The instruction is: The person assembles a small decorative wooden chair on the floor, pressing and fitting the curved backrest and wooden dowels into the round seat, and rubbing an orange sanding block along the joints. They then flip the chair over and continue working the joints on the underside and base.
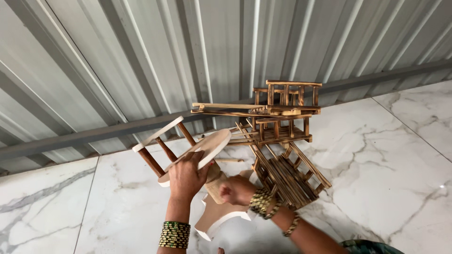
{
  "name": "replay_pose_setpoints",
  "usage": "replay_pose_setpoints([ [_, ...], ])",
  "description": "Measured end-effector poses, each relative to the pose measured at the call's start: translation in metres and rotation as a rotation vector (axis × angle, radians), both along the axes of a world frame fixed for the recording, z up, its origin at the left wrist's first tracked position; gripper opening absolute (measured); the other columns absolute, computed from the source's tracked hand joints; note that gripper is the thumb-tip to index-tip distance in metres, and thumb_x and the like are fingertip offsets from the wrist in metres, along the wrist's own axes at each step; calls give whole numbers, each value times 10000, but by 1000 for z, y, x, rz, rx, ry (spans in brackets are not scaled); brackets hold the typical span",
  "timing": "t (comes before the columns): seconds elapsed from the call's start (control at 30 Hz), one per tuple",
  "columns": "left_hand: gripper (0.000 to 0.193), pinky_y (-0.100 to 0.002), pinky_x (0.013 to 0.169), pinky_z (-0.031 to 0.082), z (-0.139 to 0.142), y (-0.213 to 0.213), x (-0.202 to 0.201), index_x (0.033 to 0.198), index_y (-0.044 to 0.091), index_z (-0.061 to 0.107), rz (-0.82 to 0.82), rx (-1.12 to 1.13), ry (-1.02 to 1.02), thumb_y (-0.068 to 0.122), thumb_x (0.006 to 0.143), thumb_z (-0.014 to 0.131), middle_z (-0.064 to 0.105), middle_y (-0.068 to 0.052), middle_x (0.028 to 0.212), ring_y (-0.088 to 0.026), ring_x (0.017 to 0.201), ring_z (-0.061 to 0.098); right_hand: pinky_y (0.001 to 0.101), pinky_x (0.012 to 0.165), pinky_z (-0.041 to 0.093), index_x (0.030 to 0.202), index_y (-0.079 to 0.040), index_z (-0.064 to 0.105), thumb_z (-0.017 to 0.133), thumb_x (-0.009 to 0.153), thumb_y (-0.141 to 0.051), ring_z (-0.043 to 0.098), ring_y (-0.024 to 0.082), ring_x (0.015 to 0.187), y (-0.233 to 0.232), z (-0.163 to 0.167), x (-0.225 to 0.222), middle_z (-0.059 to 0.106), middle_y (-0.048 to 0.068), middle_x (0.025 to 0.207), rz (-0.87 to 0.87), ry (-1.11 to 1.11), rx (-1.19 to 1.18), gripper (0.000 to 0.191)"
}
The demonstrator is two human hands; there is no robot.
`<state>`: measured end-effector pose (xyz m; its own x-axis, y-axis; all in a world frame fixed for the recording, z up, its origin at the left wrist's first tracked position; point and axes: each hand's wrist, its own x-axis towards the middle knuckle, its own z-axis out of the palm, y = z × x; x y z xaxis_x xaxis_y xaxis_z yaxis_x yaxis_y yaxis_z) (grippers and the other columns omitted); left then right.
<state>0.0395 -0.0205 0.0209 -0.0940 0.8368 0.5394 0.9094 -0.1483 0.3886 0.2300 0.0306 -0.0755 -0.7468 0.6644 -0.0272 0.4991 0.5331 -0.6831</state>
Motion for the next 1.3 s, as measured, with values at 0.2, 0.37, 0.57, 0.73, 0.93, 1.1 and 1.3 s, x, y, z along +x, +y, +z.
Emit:
replay_pose_setpoints([
  [0.2, 412, -465, 711, 557, 1, -9, -3, 1075, 71, 759, -60, 90, -18, 380, 803, 767, 761, -113, 973, -342, 843, 720, 350, 734, 599, 841, -132, 794, 772, 712, -145, 769, 230, 806, 28, 2, 23, 784, 70, 813, 80, -52, -204, 132],
  [0.37, 407, -465, 693, 550, -1, -16, -2, 1096, 55, 759, -64, 37, -26, 353, 818, 761, 753, -120, 975, -339, 813, 712, 395, 733, 589, 828, -69, 776, 747, 607, -16, 729, 293, 816, 54, 8, 6, 773, 131, 860, 9, -216, 122, 230],
  [0.57, 395, -453, 693, 559, 2, -7, 0, 1110, 69, 762, -39, 9, -3, 315, 800, 759, 755, -107, 994, -329, 817, 714, 396, 852, 547, 952, -54, 792, 697, 810, -29, 723, 280, 898, 32, 12, 31, 772, 148, 907, 355, -137, 240, 172],
  [0.73, 394, -448, 691, 562, 3, -1, 2, 1102, 76, 761, -30, -16, -6, 318, 792, 767, 752, -108, 980, -326, 820, 715, 318, 835, 594, 1037, -83, 776, 622, 859, -29, 748, 183, 934, 6, 31, 54, 781, 69, 1016, 320, -79, -297, 242],
  [0.93, 368, -459, 716, 555, -1, -2, 5, 1091, 80, 761, -74, 22, 5, 305, 799, 769, 747, -99, 976, -327, 845, 711, 368, 755, 602, 818, -87, 796, 709, 742, -60, 749, 253, 819, 41, 16, 18, 775, 103, 854, 12, -82, 146, 119],
  [1.1, 398, -461, 709, 551, 0, 0, 11, 1073, 74, 759, -89, -34, 22, 325, 765, 782, 741, -96, 1008, -326, 872, 703, 435, 853, 570, 839, -82, 775, 740, 742, -155, 706, 338, 916, 48, 5, -6, 736, 162, 959, 96, -552, 162, 127],
  [1.3, 382, -440, 660, 561, 3, 1, 10, 1094, 99, 765, -64, -43, 26, 320, 782, 764, 756, -85, 984, -307, 769, 720, 442, 982, 554, 1144, -39, 681, 471, 1027, -335, 730, 311, 1058, 18, -6, 50, 742, 172, 1117, 407, -485, -79, 381],
])
